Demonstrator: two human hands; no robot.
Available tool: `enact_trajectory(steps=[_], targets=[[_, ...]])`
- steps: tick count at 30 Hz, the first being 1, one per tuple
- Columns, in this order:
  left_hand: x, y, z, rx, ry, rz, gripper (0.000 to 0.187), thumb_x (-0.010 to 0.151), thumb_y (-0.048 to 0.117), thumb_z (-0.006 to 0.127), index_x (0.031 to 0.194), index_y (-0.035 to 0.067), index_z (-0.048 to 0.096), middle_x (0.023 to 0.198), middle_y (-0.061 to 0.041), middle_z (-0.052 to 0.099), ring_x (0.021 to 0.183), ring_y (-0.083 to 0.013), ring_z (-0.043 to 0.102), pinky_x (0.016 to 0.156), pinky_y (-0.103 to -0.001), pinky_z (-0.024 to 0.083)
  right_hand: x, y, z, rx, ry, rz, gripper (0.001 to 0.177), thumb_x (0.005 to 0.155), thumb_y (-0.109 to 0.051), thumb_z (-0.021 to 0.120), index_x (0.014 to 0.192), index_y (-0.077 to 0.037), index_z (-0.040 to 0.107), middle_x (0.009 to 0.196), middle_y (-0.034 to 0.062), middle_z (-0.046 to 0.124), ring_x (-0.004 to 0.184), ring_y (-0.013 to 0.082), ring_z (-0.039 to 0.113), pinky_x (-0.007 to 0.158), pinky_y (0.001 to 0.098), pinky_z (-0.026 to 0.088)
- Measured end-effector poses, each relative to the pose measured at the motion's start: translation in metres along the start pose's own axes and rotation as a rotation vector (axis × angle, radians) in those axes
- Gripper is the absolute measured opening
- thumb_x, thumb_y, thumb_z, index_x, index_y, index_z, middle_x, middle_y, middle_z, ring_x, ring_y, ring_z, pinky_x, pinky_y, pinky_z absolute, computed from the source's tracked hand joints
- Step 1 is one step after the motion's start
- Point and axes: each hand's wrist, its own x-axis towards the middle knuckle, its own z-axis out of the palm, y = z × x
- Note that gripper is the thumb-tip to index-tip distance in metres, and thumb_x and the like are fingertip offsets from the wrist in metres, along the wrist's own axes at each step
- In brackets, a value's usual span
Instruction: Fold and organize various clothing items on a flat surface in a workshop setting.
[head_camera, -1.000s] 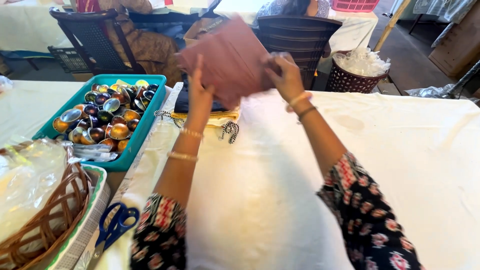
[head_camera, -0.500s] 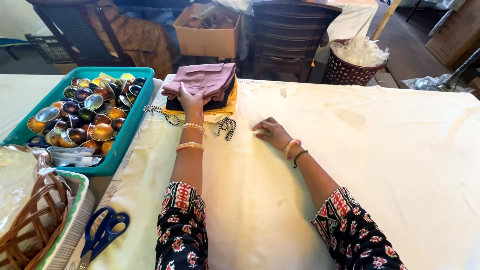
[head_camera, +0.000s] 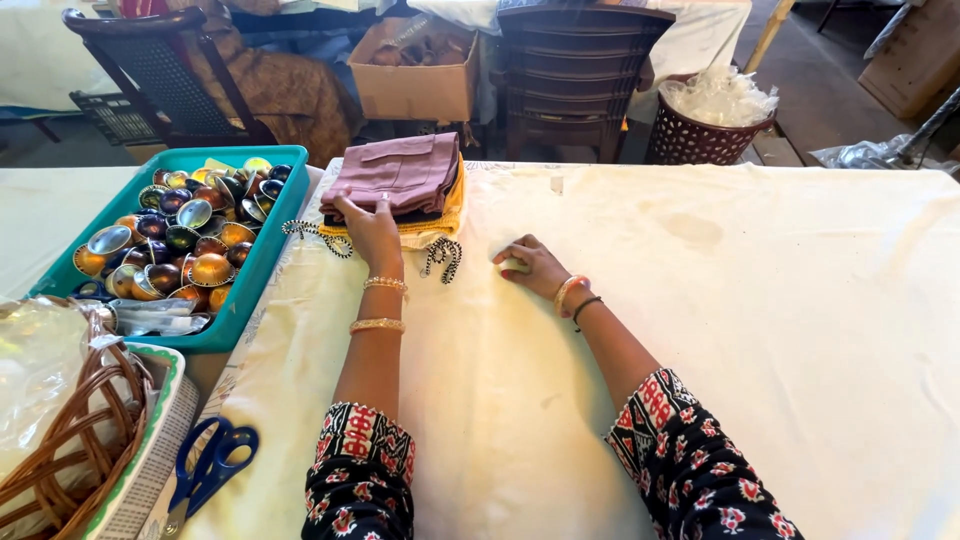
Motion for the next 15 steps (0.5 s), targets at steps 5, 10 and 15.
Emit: enact_trajectory(steps=[5,10,15], targets=[[-0.055,0.043,-0.025,0.103,-0.031,0.030,0.034,0.095,0.013,0.068,0.126,0.014,0.053,0.088,-0.015,0.067,0.082,-0.0329,0.071,0.077,-0.046,0.052,-0.002,-0.001,0.000,-0.124,-0.003,-0.051,0.030,0.088,-0.022,0.076,0.118,-0.022,0.070,0.124,0.0063,0.056,0.124,0.0282,0.053,0.109,0.0377,0.044],[-0.120,0.029,-0.029,0.312,-0.524,0.714,0.021,0.095,0.017,0.066,0.115,0.009,0.062,0.108,-0.016,0.064,0.092,-0.0360,0.066,0.073,-0.048,0.053,-0.002,0.017,0.006,-0.225,-0.041,-0.140,0.040,0.091,-0.028,0.073,0.130,-0.026,0.065,0.141,0.0091,0.052,0.134,0.0346,0.045,0.115,0.0441,0.037],[-0.161,0.032,-0.040,0.527,-0.706,0.950,0.030,0.090,0.025,0.067,0.114,0.008,0.063,0.104,-0.013,0.062,0.098,-0.0333,0.059,0.083,-0.047,0.051,-0.029,0.022,0.007,-0.434,-0.146,-0.195,0.054,0.098,-0.043,0.059,0.148,-0.026,0.049,0.157,0.0110,0.041,0.145,0.0347,0.035,0.119,0.0485,0.028]])
